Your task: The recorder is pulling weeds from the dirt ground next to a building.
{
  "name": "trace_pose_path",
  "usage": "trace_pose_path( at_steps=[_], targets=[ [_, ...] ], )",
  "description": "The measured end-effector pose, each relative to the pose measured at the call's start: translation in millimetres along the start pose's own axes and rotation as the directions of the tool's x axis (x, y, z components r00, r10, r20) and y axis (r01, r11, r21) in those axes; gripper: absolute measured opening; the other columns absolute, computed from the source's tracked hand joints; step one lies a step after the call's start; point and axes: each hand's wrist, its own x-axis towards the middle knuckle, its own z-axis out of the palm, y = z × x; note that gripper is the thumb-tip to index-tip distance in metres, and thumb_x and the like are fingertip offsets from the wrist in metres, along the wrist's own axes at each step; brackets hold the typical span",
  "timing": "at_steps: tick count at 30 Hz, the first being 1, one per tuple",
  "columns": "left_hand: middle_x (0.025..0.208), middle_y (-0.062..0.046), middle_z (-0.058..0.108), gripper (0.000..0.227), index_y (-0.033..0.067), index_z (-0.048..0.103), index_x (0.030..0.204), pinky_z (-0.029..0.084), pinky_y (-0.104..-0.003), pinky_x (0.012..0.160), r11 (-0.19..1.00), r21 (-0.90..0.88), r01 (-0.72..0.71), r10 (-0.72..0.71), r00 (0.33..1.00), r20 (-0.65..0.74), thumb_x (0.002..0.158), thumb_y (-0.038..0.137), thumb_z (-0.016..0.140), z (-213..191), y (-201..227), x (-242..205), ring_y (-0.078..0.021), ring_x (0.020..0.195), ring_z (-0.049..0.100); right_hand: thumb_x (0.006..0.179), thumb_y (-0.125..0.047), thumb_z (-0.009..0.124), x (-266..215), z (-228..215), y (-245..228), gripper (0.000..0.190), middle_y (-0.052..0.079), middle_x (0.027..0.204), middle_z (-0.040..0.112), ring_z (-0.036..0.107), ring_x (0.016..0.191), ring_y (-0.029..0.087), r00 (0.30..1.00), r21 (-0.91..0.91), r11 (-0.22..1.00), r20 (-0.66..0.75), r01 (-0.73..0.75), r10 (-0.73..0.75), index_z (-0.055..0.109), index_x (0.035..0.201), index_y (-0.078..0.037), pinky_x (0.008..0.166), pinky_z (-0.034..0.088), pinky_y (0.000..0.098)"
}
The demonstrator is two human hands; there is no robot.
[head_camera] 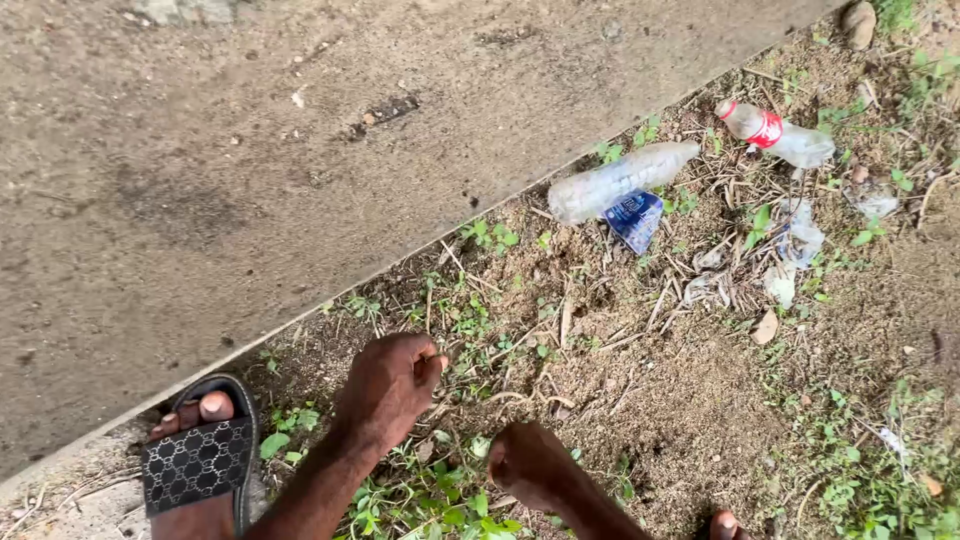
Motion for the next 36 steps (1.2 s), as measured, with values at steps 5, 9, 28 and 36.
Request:
trace_pose_path(
  at_steps=[5,9,28,36],
  targets=[
    [0.08,-0.011,0.074,0.009,0.0045,0.07,0.081,0.062,-0.025,0.047,0.986,0.088,-0.141,0.126,0.98,0.156,0.089,0.008,0.072,25.1,11.7,-2.2,-0.0111,0.058,0.069,0.104,-0.02,0.051,6.6,-51.2,37.3,0.028,0.013,0.087,0.078,0.062,0.054,0.015,0.907,0.007,0.978,-0.372,-0.208,0.195,0.075,0.095,-0.011,0.045,0.054,0.0305],
    [0.084,-0.01,0.074,0.006,0.0052,0.07,0.084,0.063,-0.026,0.05,0.986,0.126,-0.112,0.079,0.967,0.242,0.09,0.008,0.071,33.7,31.8,-6.5,-0.0119,0.06,0.07,0.1,-0.02,0.054,19.0,-78.3,47.9,0.023,0.011,0.086,0.077,0.06,0.048,0.01,0.848,0.07,0.97,-0.475,-0.231,0.236,0.074,0.096,-0.012,0.04,0.052,0.0274],
    [0.084,-0.01,0.073,0.006,0.0068,0.071,0.086,0.064,-0.031,0.063,0.952,0.252,-0.174,0.1,0.955,0.281,0.085,0.001,0.072,27.6,55.5,41.3,-0.0154,0.068,0.07,0.09,-0.019,0.065,59.8,-73.0,36.7,0.021,0.001,0.054,0.051,0.04,0.042,0.01,0.816,-0.01,0.956,-0.524,-0.292,0.244,0.061,0.071,-0.01,0.033,0.036,0.0278],
    [0.081,-0.007,0.076,0.012,0.0111,0.072,0.083,0.062,-0.039,0.075,0.923,0.36,-0.138,0.075,0.98,0.183,0.078,0.001,0.078,25.9,70.3,78.5,-0.019,0.075,0.073,0.087,-0.014,0.066,38.4,-60.4,10.5,0.008,0.006,0.067,0.063,0.052,0.051,0.014,0.921,-0.119,0.98,-0.374,-0.161,0.106,0.068,0.079,-0.011,0.042,0.047,0.03]
  ],
)
